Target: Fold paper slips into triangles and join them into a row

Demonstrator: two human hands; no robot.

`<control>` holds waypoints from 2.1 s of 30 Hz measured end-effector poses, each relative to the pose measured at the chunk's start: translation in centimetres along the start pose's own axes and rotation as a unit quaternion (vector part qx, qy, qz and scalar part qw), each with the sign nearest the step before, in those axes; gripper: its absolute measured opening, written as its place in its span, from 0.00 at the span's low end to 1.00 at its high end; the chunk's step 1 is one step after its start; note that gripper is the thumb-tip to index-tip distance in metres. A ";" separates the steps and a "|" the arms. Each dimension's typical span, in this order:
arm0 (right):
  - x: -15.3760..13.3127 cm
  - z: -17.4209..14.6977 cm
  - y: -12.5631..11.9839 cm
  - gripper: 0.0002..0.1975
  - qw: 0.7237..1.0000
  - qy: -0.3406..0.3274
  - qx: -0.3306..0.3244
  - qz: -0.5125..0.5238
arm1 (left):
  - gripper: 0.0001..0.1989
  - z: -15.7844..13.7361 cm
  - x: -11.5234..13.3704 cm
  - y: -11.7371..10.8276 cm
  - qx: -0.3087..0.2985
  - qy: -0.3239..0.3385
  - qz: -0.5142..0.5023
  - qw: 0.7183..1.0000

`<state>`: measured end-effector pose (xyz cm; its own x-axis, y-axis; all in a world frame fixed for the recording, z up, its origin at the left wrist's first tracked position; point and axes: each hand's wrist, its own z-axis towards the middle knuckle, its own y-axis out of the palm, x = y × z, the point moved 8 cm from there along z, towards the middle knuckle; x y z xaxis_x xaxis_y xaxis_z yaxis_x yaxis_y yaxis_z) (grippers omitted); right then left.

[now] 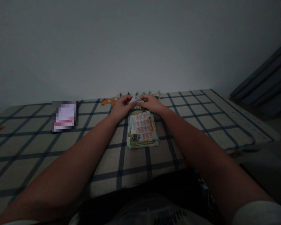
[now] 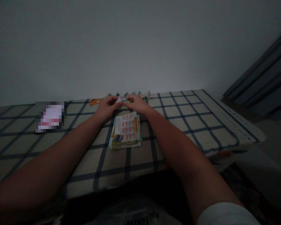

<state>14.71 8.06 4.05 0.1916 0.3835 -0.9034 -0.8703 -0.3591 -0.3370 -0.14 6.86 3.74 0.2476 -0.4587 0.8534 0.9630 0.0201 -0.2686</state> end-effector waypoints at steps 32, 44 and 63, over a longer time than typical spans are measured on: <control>0.2 0.2 -0.7 0.05 0.999 0.010 0.032 0.009 | 0.18 -0.1 0.0 0.1 -0.023 0.011 0.076 0.997; 0.5 0.4 -1.1 0.06 0.998 -0.008 0.043 -0.043 | 0.20 -0.1 -0.6 0.2 -0.028 0.012 0.091 0.995; 0.1 0.4 -0.9 0.06 0.998 -0.040 0.044 -0.028 | 0.17 -0.3 -0.8 0.6 -0.032 -0.045 0.002 0.998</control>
<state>15.37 8.79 4.35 0.2065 0.4694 -0.8585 -0.8962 -0.2614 -0.3585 0.24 7.03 2.73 0.2624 -0.3766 0.8884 0.9541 -0.0367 -0.2973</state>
